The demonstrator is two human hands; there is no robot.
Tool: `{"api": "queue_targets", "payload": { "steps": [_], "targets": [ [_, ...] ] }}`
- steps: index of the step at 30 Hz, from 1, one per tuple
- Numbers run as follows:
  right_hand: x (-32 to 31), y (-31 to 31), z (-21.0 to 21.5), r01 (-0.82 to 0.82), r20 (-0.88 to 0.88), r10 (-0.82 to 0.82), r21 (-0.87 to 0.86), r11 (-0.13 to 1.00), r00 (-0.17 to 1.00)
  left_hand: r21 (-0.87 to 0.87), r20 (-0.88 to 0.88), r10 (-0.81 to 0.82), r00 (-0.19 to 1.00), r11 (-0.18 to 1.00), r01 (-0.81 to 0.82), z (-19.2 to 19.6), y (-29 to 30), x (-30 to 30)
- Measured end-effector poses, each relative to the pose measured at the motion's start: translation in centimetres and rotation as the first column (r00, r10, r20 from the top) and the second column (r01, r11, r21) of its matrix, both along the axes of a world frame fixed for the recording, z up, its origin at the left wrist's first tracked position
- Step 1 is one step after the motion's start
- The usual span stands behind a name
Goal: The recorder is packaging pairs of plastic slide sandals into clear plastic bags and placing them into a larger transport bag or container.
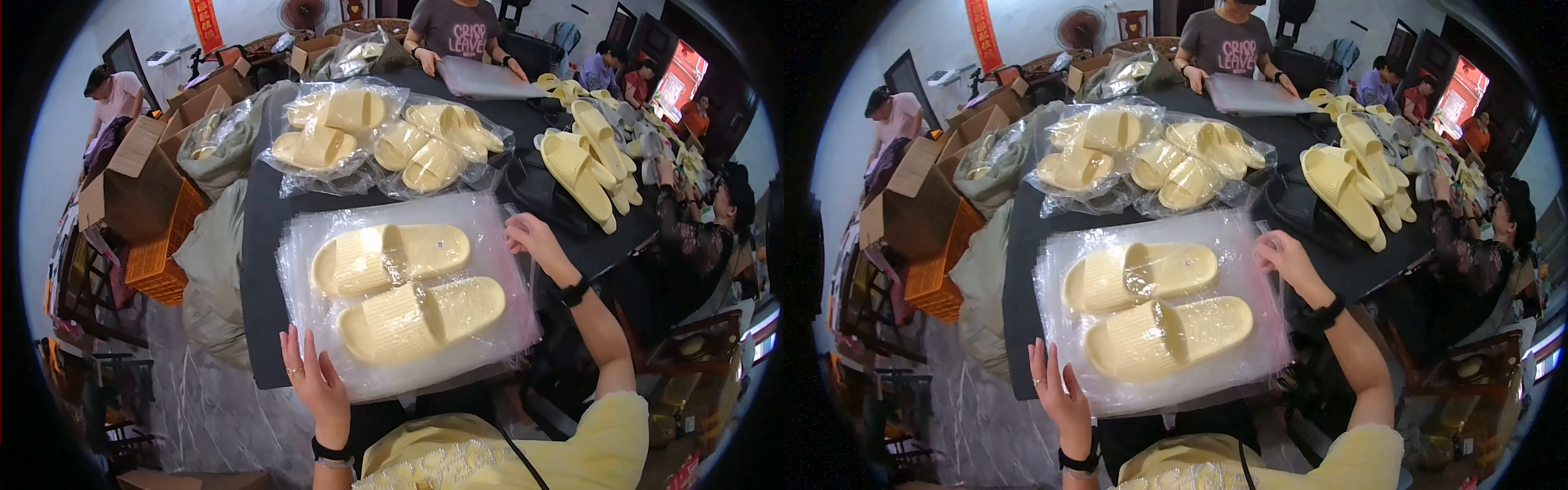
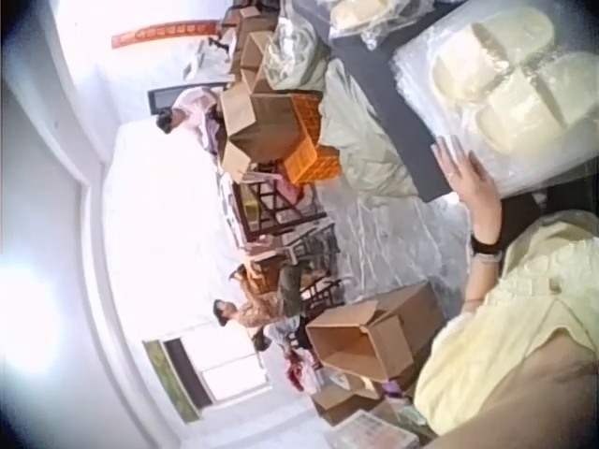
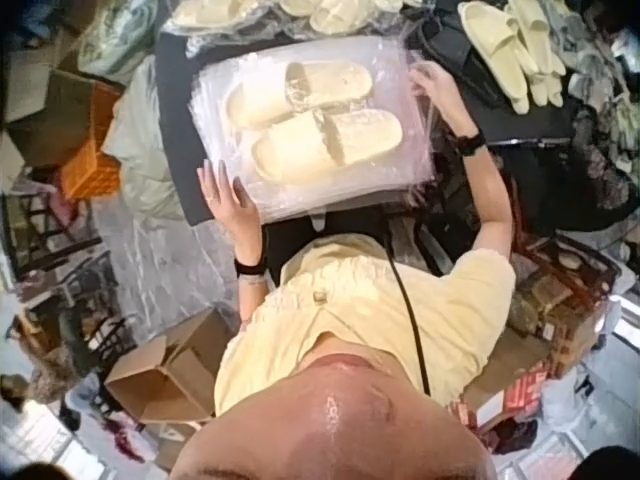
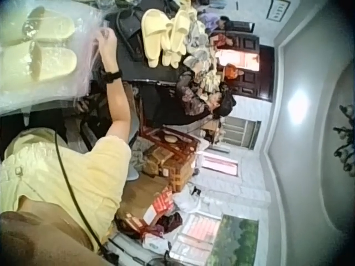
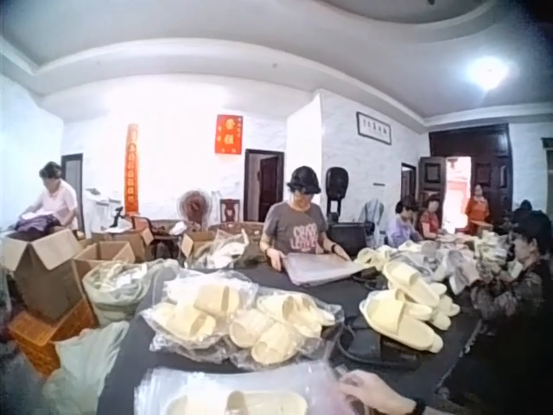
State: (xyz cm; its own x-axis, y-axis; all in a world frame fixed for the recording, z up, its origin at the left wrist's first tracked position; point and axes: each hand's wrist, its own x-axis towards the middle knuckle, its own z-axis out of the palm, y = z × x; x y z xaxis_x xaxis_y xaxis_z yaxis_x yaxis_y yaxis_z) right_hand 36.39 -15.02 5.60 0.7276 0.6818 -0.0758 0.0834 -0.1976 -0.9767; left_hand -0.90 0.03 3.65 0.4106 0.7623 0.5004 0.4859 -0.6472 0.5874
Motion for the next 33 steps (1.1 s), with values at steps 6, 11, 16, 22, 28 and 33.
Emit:
{"api": "queue_targets", "payload": {
  "steps": [6, 11, 16, 22, 28, 33],
  "targets": [
    [-2.1, -6.4, -0.1, -0.337, -0.499, 0.341, 0.101, 0.936, 0.797, -0.227, -0.210, -0.344, 0.915, 0.928, 0.297, -0.3, -1.0, 0.9],
    [-5.6, -9.0, -0.2, -0.338, -0.347, 0.335, 0.053, 0.940, 0.876, -0.246, -0.292, -0.314, 0.904, 0.938, 0.246, -2.1, -1.0, 1.0],
    [-4.7, -9.6, -0.8, -0.140, -0.551, 0.592, 0.652, 0.745, 0.589, -0.236, -0.271, -0.285, 0.919, 0.946, 0.224, -2.6, -1.3, 1.2],
    [-3.5, -8.1, -0.5, -0.263, -0.555, 0.420, 0.341, 0.902, 0.718, -0.247, -0.302, -0.279, 0.912, 0.947, 0.208, -2.3, -1.2, 1.2],
    [-4.4, -4.0, 1.9, -0.621, 0.113, 0.617, 0.002, 0.784, 0.779, -0.241, -0.301, -0.266, 0.916, 0.951, 0.197, -1.9, -0.7, 0.5],
    [-5.9, 1.8, 2.1, -0.511, 0.702, 0.704, -0.568, 0.645, 0.110, -0.189, -0.332, -0.203, 0.921, 0.971, 0.146, -3.0, -0.7, 1.1]
  ]
}}
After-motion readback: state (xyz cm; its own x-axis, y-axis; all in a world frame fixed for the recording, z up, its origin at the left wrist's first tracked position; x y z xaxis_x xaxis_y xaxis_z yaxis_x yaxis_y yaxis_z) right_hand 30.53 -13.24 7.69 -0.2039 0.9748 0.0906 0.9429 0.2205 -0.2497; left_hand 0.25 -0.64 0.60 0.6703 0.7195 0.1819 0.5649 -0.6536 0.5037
